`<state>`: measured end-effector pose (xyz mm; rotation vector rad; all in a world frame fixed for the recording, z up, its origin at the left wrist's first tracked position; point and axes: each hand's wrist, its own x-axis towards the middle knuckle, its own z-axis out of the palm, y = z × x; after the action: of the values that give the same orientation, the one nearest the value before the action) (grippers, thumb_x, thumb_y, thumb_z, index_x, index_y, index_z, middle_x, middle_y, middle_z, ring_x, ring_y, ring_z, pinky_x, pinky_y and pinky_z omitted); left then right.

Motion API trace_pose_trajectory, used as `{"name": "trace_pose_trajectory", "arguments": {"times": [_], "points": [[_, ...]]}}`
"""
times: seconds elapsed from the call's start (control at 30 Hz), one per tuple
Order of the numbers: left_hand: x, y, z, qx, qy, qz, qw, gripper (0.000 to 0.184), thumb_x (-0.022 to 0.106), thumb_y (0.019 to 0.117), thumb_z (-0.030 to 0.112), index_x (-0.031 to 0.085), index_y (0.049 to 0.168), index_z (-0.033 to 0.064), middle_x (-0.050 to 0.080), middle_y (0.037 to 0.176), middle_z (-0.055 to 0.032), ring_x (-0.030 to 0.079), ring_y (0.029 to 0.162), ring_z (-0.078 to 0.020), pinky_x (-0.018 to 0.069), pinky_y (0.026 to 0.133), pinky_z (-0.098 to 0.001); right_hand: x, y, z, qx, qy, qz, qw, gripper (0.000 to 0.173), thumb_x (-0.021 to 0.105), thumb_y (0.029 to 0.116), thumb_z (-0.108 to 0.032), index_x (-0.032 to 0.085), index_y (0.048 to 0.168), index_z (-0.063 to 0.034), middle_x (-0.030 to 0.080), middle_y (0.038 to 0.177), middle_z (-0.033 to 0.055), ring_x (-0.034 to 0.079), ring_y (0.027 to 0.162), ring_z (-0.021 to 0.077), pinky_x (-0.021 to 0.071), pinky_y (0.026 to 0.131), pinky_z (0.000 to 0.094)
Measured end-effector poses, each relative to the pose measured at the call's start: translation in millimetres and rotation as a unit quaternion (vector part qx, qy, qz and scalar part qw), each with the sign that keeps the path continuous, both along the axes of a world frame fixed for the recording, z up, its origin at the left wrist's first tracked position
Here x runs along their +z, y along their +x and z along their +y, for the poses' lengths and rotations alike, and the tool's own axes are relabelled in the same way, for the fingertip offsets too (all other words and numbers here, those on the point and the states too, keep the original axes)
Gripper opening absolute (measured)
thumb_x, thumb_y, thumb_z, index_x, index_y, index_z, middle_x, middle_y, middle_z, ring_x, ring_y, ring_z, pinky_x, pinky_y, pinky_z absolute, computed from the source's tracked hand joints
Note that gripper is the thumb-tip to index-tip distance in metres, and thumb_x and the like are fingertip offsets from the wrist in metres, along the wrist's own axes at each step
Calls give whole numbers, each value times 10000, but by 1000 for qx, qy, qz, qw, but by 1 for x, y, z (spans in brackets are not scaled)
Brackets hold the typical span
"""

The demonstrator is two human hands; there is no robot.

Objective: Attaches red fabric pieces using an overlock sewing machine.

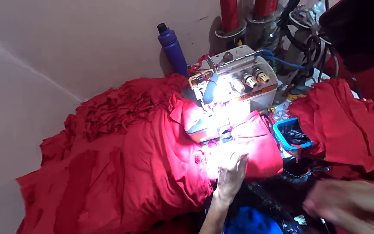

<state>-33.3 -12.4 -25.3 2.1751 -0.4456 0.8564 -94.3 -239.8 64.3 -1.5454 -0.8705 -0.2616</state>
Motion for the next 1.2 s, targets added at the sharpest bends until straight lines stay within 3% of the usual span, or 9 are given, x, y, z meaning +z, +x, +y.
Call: {"name": "trace_pose_trajectory", "arguments": {"times": [0.2, 0.3, 0.4, 0.53, 0.7, 0.8, 0.93, 1.03, 1.2], "points": [[27, 64, -23, 57, 80, 109, 989, 214, 656, 970, 199, 751, 1089, 49, 730, 1022, -147, 694, 982, -322, 534, 870, -513, -61, 38, 22, -140, 0, 90, 986, 229, 636, 974, -242, 730, 862, -65, 692, 756, -85, 629, 676, -81, 537, 632, 99], [22, 80, -31, 33, 96, 103, 989, 169, 688, 942, 188, 735, 1016, 44, 701, 971, -153, 681, 922, -338, 527, 811, -525, -74, 44, 26, -170, -70, 68, 981, 274, 621, 969, -280, 731, 832, -70, 687, 736, -48, 617, 680, -75, 508, 645, 100], [30, 83, -40, 25, 82, 58, 995, 98, 669, 934, 102, 741, 896, 47, 677, 854, -117, 668, 781, -270, 521, 696, -442, -84, 51, 32, -234, -147, 30, 961, 262, 600, 951, -294, 756, 860, -104, 721, 789, -3, 652, 721, 21, 503, 655, 194], [53, 72, -40, 48, 54, 85, 994, 114, 605, 1007, 139, 669, 999, 45, 645, 800, -106, 644, 725, -234, 509, 659, -401, -84, 60, 43, -297, -182, -3, 937, 294, 593, 961, -281, 758, 1026, -46, 739, 948, 117, 720, 831, 242, 571, 678, 392], [50, 68, -32, 55, 94, 124, 986, 156, 627, 1006, 219, 683, 1062, 85, 686, 897, -97, 678, 809, -243, 538, 693, -438, -82, 65, 49, -296, -193, -32, 935, 253, 587, 962, -245, 758, 964, -57, 724, 959, 114, 711, 842, 241, 568, 661, 379], [28, 77, -31, 55, 132, 148, 979, 209, 665, 969, 189, 742, 1125, 72, 721, 1036, -151, 686, 965, -341, 523, 834, -547, -89, 63, 51, -286, -224, -22, 931, 215, 612, 932, -190, 760, 967, -38, 730, 989, 128, 723, 866, 272, 577, 678, 422], [31, 77, -34, 58, 104, 109, 987, 113, 666, 959, 133, 763, 969, 75, 723, 949, -117, 687, 900, -297, 526, 784, -481, -93, 63, 51, -294, -252, -9, 922, 177, 656, 868, -127, 750, 937, 6, 705, 968, 180, 711, 873, 347, 574, 678, 485], [39, 68, -26, 55, 67, 115, 990, 166, 580, 1019, 132, 701, 1110, 65, 695, 1050, -146, 670, 973, -289, 530, 838, -472, -92, 63, 51, -293, -259, -2, 921, 198, 666, 869, -163, 719, 940, 14, 672, 937, 195, 695, 803, 364, 551, 616, 506], [84, 38, -16, -9, 22, 56, 998, 108, 621, 990, 102, 691, 1034, 33, 707, 912, -85, 676, 786, -157, 548, 722, -297, -89, 62, 56, -348, -193, -34, 917, 527, 750, 814, -180, 595, 1231, 103, 621, 1141, 332, 666, 855, 436, 559, 675, 520]]}}
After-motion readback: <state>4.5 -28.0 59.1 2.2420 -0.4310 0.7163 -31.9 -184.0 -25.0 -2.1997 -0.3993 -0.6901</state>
